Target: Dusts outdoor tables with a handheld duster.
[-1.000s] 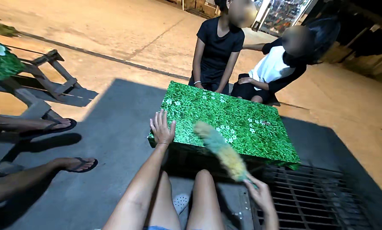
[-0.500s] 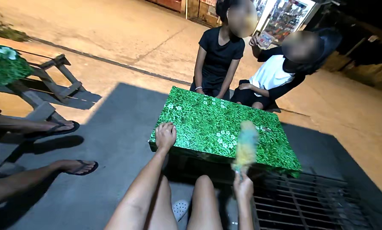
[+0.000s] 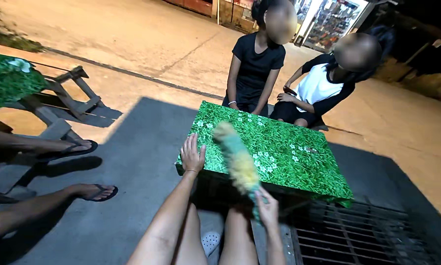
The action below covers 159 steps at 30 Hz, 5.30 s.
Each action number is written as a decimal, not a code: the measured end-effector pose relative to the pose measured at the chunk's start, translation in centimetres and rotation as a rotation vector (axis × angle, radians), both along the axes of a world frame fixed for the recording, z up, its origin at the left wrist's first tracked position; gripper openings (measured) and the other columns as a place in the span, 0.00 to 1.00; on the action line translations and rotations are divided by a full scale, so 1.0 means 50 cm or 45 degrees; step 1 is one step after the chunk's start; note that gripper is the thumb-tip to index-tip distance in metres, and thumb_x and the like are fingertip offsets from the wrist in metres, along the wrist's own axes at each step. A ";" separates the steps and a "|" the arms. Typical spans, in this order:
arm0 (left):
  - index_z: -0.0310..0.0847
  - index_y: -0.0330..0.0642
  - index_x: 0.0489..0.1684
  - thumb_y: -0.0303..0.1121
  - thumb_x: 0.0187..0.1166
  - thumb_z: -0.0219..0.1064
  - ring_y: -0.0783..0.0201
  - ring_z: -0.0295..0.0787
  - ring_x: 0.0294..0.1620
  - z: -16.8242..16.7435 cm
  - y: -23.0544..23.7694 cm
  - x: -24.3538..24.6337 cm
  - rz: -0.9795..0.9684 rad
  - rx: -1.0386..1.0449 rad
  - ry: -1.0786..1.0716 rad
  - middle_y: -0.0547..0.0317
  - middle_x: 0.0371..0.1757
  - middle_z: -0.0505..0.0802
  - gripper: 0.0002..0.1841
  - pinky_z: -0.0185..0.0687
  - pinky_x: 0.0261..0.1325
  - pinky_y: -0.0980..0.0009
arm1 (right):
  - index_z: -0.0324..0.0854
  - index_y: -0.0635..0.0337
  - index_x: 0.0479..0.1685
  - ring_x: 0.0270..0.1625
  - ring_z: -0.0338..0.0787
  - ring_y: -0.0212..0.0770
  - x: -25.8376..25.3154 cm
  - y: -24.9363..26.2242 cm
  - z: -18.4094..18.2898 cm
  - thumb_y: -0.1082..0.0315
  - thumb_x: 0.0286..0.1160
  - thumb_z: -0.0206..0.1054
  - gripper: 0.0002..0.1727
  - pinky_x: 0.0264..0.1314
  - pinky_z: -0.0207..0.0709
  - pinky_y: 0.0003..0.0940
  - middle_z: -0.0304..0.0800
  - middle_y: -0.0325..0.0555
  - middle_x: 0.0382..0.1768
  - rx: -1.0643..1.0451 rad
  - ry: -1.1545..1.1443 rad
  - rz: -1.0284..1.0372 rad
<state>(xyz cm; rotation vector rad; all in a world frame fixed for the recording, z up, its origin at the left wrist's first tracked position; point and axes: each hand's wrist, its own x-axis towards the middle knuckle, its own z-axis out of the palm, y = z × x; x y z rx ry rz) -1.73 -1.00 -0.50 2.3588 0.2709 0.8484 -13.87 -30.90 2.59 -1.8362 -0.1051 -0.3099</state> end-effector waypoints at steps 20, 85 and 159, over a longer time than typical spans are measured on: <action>0.59 0.43 0.91 0.52 0.92 0.36 0.40 0.77 0.80 0.000 0.001 0.004 -0.022 -0.012 0.072 0.44 0.84 0.77 0.33 0.66 0.80 0.40 | 0.80 0.51 0.80 0.60 0.94 0.56 -0.007 0.127 0.022 0.57 0.89 0.60 0.24 0.69 0.82 0.59 0.95 0.56 0.58 -0.758 0.427 0.258; 0.65 0.44 0.89 0.51 0.91 0.34 0.42 0.52 0.95 -0.011 0.001 0.006 0.056 0.059 0.010 0.49 0.92 0.67 0.33 0.32 0.92 0.34 | 0.80 0.78 0.68 0.57 0.90 0.32 -0.088 -0.384 0.050 0.70 0.88 0.60 0.20 0.66 0.80 0.26 0.90 0.63 0.61 -0.076 0.034 -0.777; 0.78 0.43 0.80 0.53 0.92 0.45 0.47 0.53 0.95 0.034 -0.004 -0.042 -0.140 0.096 0.193 0.54 0.84 0.80 0.30 0.16 0.92 0.32 | 0.90 0.55 0.65 0.56 0.94 0.69 0.240 0.272 0.044 0.60 0.85 0.66 0.17 0.62 0.79 0.73 0.96 0.64 0.51 -1.197 -0.164 0.989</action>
